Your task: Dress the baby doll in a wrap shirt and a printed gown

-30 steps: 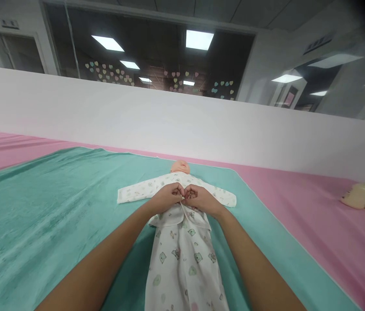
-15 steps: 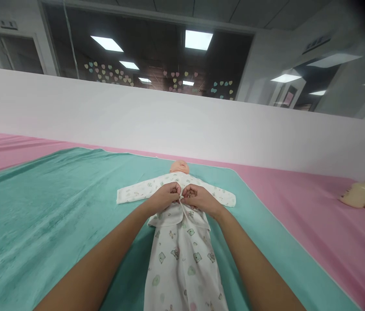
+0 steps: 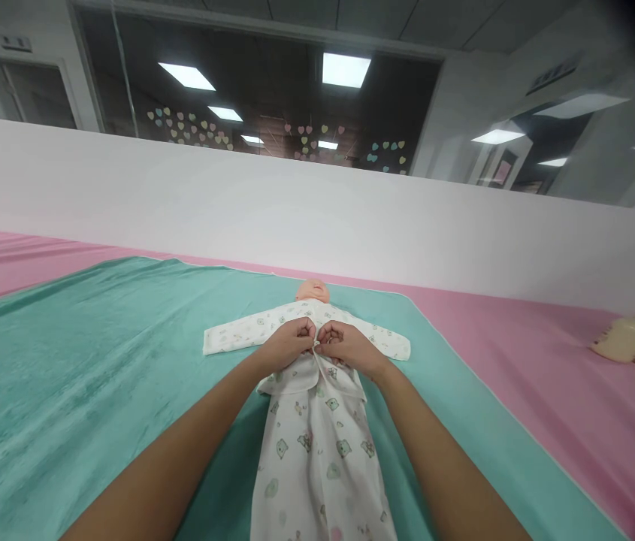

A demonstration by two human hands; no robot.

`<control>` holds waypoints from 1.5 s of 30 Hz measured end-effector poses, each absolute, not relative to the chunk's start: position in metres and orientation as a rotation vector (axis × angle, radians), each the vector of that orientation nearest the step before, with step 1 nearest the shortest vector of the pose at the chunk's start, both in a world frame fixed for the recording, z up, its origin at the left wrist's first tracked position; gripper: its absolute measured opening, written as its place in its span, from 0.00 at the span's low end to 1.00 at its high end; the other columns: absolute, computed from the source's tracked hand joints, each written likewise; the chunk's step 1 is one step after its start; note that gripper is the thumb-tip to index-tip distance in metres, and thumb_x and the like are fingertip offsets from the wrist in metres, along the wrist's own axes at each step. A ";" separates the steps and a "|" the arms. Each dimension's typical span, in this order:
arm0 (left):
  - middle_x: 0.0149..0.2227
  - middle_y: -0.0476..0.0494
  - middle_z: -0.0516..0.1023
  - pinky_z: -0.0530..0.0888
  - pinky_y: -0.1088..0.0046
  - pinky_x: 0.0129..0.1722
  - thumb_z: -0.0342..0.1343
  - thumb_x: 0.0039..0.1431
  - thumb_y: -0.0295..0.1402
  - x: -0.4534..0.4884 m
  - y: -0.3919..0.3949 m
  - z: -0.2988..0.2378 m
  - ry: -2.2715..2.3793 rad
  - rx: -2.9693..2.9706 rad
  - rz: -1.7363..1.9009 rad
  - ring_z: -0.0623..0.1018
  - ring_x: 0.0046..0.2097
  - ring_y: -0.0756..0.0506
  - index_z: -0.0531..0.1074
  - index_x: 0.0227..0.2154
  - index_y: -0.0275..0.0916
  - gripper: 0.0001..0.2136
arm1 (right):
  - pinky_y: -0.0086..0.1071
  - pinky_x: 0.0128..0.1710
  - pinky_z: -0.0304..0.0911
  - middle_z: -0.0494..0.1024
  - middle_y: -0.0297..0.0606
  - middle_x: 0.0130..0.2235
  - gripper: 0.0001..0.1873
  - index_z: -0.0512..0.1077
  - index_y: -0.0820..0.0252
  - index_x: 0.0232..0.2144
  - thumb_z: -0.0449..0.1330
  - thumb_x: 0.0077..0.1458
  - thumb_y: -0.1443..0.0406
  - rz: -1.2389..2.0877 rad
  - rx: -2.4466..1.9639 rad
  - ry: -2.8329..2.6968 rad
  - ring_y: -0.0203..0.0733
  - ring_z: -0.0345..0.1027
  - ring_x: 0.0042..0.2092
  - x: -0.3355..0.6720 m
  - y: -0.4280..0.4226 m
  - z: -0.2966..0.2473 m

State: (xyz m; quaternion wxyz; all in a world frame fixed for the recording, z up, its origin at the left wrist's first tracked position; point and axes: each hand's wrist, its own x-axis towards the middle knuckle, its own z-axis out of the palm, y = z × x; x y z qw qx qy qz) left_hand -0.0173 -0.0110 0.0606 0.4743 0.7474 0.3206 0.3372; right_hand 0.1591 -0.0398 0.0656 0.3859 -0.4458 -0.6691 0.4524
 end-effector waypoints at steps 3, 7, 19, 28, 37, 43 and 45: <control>0.20 0.56 0.58 0.52 0.80 0.20 0.47 0.45 0.28 -0.017 -0.012 0.062 0.789 1.838 0.827 0.55 0.21 0.54 0.61 0.25 0.39 0.03 | 0.26 0.20 0.54 0.66 0.27 0.23 0.16 0.66 0.59 0.30 0.65 0.40 0.59 1.147 -1.143 -1.699 0.29 0.59 0.22 0.158 -0.040 0.066; 0.20 0.56 0.58 0.53 0.79 0.20 0.47 0.45 0.28 -0.018 -0.012 0.062 0.794 1.841 0.823 0.55 0.21 0.54 0.62 0.25 0.39 0.02 | 0.26 0.20 0.54 0.66 0.27 0.23 0.16 0.66 0.59 0.30 0.65 0.40 0.58 1.139 -1.148 -1.701 0.29 0.58 0.22 0.158 -0.040 0.066; 0.20 0.54 0.62 0.58 0.79 0.24 0.46 0.45 0.28 -0.015 -0.018 0.068 0.772 1.839 0.872 0.61 0.24 0.53 0.62 0.23 0.38 0.01 | 0.26 0.21 0.54 0.66 0.28 0.24 0.15 0.67 0.59 0.30 0.64 0.41 0.57 1.119 -1.157 -1.705 0.30 0.58 0.22 0.158 -0.039 0.064; 0.21 0.53 0.65 0.60 0.78 0.26 0.45 0.44 0.27 -0.014 -0.015 0.064 0.739 1.827 0.889 0.63 0.25 0.52 0.62 0.22 0.38 0.02 | 0.26 0.20 0.51 0.65 0.27 0.22 0.15 0.66 0.60 0.29 0.62 0.43 0.56 1.133 -1.115 -1.701 0.29 0.57 0.21 0.158 -0.040 0.064; 0.21 0.53 0.65 0.61 0.77 0.26 0.45 0.45 0.28 -0.013 -0.017 0.066 0.793 1.857 0.888 0.64 0.25 0.52 0.62 0.22 0.38 0.03 | 0.26 0.20 0.52 0.65 0.27 0.23 0.15 0.66 0.60 0.29 0.63 0.42 0.56 1.138 -1.120 -1.689 0.29 0.57 0.21 0.157 -0.039 0.063; 0.21 0.54 0.66 0.60 0.78 0.26 0.46 0.45 0.27 -0.014 -0.013 0.060 0.767 1.836 0.889 0.63 0.25 0.52 0.63 0.22 0.38 0.03 | 0.26 0.20 0.52 0.65 0.27 0.22 0.13 0.66 0.60 0.29 0.61 0.45 0.57 1.136 -1.110 -1.702 0.29 0.57 0.21 0.158 -0.039 0.064; 0.21 0.54 0.66 0.60 0.78 0.26 0.46 0.46 0.27 -0.014 -0.013 0.060 0.757 1.836 0.889 0.63 0.25 0.52 0.63 0.22 0.38 0.03 | 0.26 0.20 0.52 0.65 0.28 0.23 0.13 0.66 0.60 0.29 0.61 0.45 0.57 1.134 -1.111 -1.702 0.29 0.57 0.21 0.158 -0.039 0.064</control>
